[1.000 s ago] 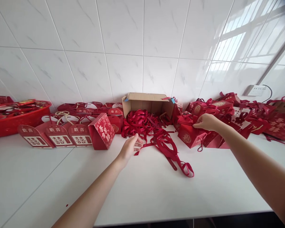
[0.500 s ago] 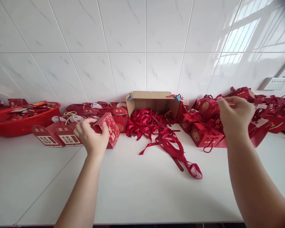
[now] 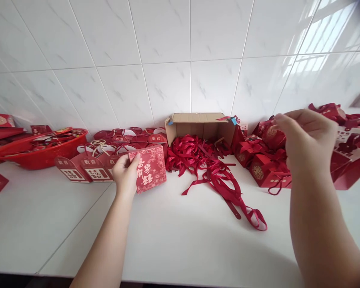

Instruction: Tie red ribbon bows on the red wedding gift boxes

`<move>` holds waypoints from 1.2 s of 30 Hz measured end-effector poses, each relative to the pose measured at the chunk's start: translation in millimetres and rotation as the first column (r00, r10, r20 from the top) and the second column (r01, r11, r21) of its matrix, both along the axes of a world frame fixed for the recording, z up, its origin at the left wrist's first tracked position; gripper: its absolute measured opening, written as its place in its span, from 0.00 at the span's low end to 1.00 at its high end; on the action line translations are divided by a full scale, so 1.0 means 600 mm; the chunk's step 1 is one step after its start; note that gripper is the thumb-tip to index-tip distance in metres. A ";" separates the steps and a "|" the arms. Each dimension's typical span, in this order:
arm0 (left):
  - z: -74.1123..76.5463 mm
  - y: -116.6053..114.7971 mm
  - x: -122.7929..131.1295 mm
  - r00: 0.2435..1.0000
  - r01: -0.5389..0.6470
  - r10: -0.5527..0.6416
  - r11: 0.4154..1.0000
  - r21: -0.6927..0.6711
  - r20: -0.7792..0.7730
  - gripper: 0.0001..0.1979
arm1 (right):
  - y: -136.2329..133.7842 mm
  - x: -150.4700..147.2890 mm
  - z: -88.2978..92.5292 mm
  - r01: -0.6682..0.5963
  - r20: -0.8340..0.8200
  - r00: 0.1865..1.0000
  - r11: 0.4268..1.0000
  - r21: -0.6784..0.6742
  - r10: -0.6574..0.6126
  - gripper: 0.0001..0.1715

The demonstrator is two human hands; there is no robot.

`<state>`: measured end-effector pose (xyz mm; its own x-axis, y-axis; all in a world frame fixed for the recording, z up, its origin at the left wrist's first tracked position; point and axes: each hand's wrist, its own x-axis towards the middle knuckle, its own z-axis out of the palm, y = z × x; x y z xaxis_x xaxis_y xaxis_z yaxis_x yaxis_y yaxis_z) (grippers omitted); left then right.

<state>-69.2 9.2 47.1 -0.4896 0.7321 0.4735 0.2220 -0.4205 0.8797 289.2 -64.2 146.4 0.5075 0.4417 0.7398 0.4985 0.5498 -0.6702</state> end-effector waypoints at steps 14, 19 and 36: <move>-0.012 -0.067 0.126 0.791 0.611 -0.602 0.787 -0.085 0.105 0.10 | 0.071 -0.139 -0.125 -0.651 -0.007 0.645 0.545 -0.529 0.764 0.42; -0.017 -0.064 0.127 0.779 0.616 -0.606 0.788 -0.016 0.163 0.22 | 0.085 -0.130 -0.134 -0.679 -0.037 0.613 0.502 -0.535 0.789 0.32; -0.032 -0.051 0.118 0.912 0.410 -0.406 0.909 -0.077 0.060 0.11 | 0.122 -0.101 -0.154 -0.360 0.168 0.742 0.596 -0.718 0.650 0.24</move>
